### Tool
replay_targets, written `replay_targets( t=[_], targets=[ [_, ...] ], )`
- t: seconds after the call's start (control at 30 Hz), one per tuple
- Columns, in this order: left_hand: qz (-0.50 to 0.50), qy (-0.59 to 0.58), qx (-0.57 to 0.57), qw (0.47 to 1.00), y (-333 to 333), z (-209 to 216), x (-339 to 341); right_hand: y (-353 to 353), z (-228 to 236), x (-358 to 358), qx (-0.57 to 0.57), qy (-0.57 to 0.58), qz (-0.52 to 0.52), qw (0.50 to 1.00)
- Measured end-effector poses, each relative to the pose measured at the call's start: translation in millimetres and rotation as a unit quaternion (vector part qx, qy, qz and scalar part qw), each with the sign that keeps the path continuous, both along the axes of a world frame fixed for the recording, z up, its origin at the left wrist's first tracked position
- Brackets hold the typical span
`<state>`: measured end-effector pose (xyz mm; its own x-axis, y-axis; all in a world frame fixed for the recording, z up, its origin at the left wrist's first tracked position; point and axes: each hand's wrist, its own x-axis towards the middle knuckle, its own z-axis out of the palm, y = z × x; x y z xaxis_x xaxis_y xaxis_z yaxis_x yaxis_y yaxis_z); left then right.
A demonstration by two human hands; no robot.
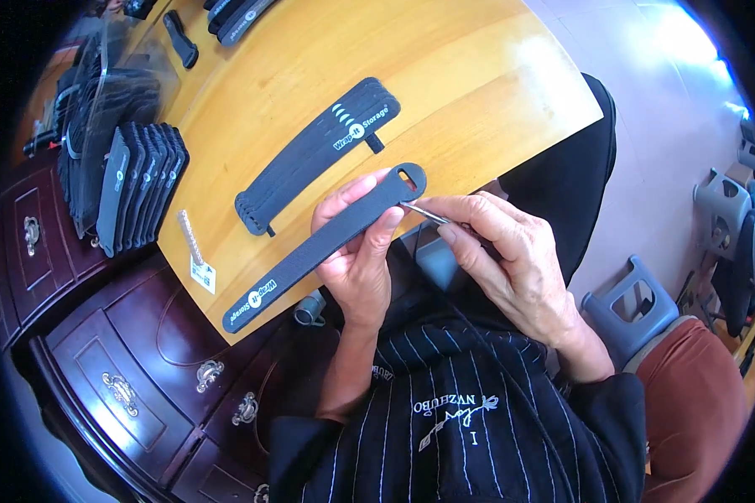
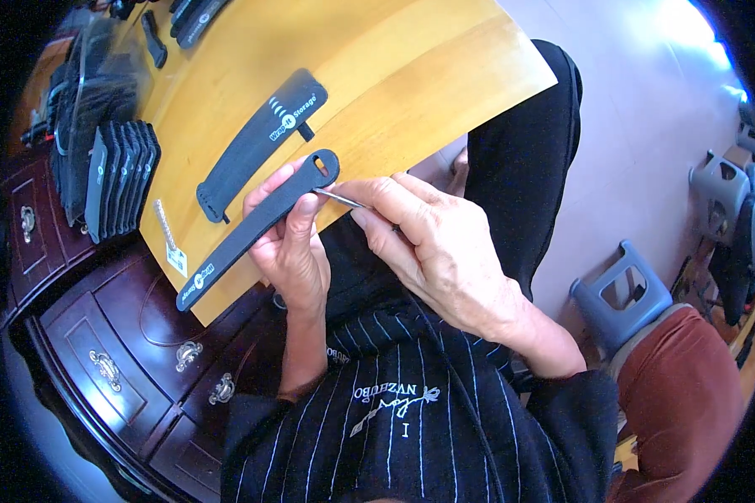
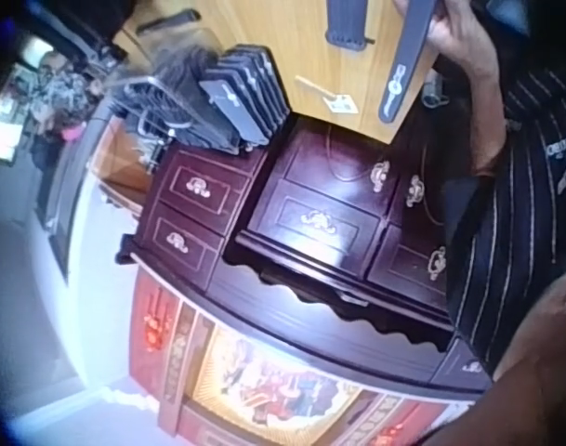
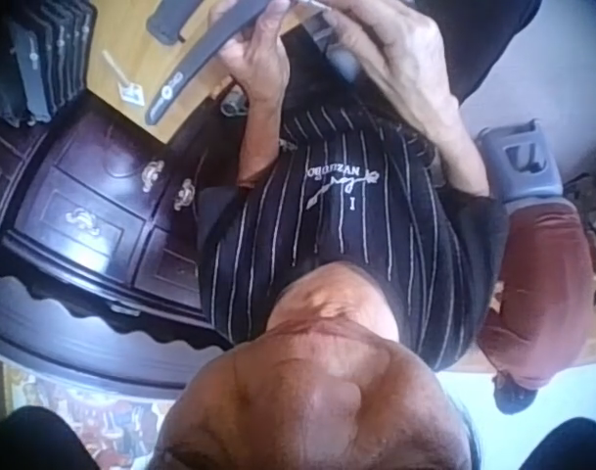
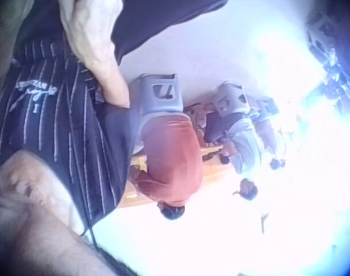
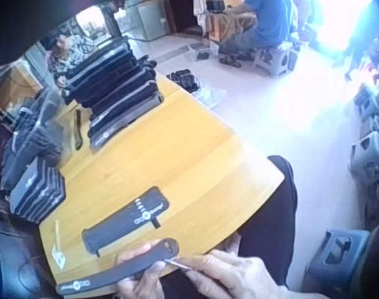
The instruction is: Using a small metal pick to clear holes or inspect the quality of black cable straps at a workbench.
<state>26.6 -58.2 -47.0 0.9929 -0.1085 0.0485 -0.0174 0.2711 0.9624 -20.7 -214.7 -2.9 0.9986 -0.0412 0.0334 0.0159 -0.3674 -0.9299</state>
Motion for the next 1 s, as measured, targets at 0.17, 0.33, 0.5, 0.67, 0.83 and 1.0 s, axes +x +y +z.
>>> replay_targets(
  t=[0.17,0.33,0.5,0.67,0.83,1.0],
  targets=[
    [-0.005,-0.017,0.016,1.000,0,-3,3,1,-3,2,0.008,0.010,-0.005,1.000],
    [-0.003,-0.018,0.023,1.000,2,-2,3,2,6,4,-0.019,0.036,-0.004,0.999],
    [-0.005,-0.026,0.020,0.999,2,-4,2,2,5,4,-0.025,0.027,0.005,0.999],
    [-0.013,-0.072,0.037,0.997,2,-9,5,3,6,1,-0.038,0.042,-0.003,0.998],
    [-0.003,-0.111,0.081,0.991,3,-10,5,3,-3,-1,0.089,0.039,-0.011,0.995],
    [-0.003,-0.080,0.036,0.996,-2,-6,2,6,-3,-2,0.053,0.041,-0.026,0.997]
  ],
)
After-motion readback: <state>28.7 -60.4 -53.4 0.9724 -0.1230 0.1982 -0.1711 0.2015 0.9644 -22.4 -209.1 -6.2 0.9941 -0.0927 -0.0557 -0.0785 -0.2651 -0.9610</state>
